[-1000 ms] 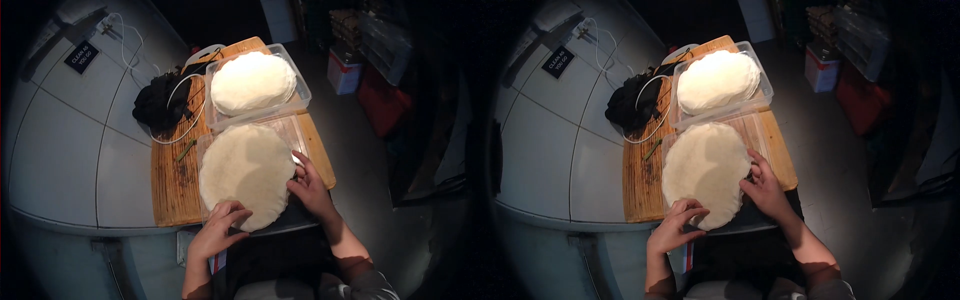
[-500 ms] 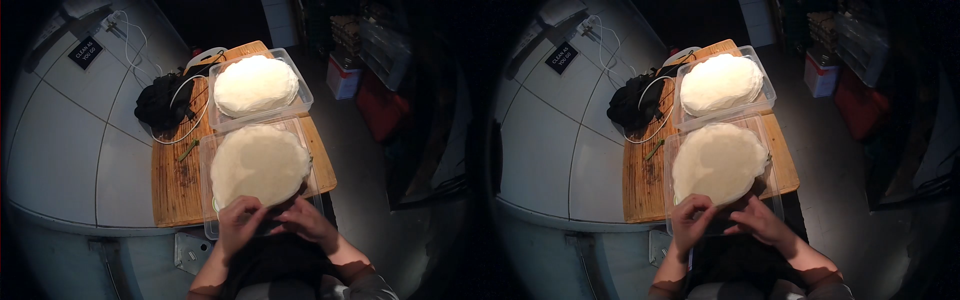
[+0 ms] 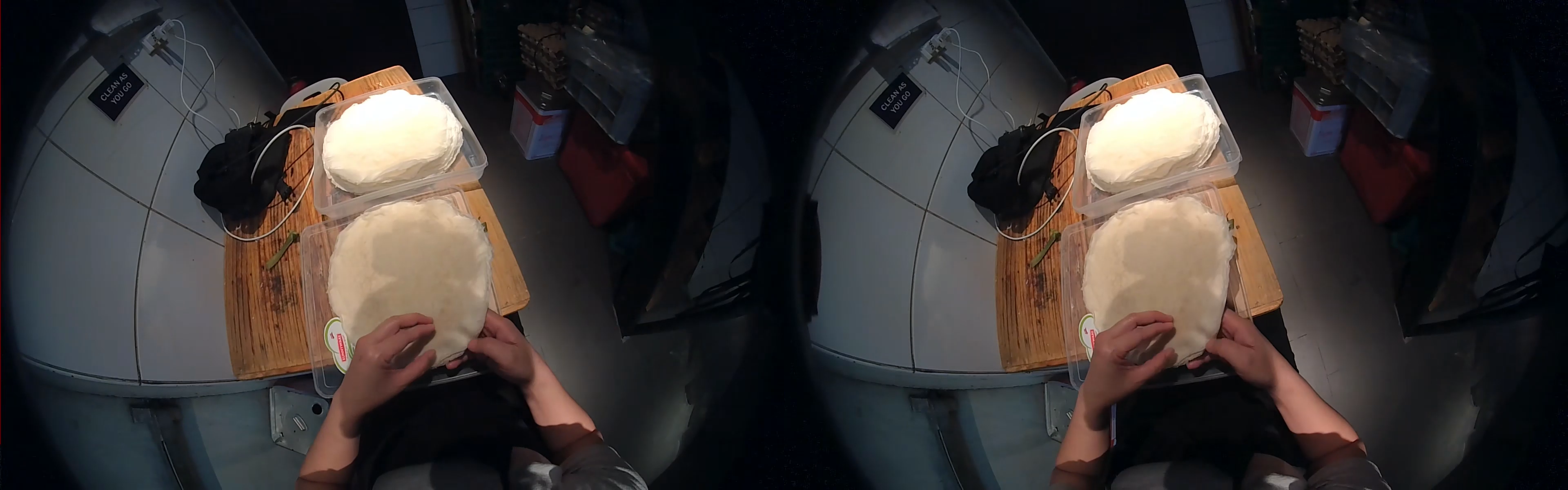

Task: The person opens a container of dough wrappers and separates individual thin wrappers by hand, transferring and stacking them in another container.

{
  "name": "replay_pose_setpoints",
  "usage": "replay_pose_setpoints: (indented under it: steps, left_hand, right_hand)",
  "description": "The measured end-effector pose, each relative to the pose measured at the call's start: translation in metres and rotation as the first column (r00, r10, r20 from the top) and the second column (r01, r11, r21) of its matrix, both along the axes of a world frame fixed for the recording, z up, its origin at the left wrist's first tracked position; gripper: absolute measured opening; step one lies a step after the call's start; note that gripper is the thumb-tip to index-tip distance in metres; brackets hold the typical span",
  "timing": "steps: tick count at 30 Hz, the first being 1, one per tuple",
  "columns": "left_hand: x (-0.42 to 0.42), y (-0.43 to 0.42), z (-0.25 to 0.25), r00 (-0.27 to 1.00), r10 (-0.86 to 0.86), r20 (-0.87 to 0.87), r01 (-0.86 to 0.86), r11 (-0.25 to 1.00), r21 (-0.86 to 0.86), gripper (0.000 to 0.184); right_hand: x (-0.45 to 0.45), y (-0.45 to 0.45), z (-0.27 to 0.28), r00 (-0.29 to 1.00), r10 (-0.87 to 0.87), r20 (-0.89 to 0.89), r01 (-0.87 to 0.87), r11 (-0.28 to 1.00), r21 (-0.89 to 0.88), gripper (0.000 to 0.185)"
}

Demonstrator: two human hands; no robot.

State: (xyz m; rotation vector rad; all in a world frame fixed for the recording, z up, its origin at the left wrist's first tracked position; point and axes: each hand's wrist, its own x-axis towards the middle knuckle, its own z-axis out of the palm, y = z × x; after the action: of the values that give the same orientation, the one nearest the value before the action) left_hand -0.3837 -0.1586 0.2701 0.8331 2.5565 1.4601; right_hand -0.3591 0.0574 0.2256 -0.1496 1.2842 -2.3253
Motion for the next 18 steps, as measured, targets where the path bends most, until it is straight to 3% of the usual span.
replay_pose_setpoints:
  steps: [9, 12, 18]
  left_hand:
    - [-0.002, 0.009, 0.002, 0.995, 0.004, -0.102, -0.006, 1.000, -0.017, 0.046]
    - [-0.003, 0.009, 0.001, 0.995, 0.007, -0.099, -0.009, 1.000, -0.020, 0.044]
    - [-0.005, 0.008, -0.004, 0.996, 0.023, -0.090, -0.025, 0.999, -0.021, 0.041]
  right_hand:
    - [0.001, 0.001, -0.009, 0.999, 0.018, -0.028, -0.019, 0.999, -0.042, 0.041]
    - [0.002, -0.004, 0.001, 0.996, -0.046, -0.073, 0.050, 0.997, 0.054, 0.039]
    - [0.001, -0.005, -0.007, 0.996, -0.038, -0.076, 0.039, 0.999, 0.001, 0.036]
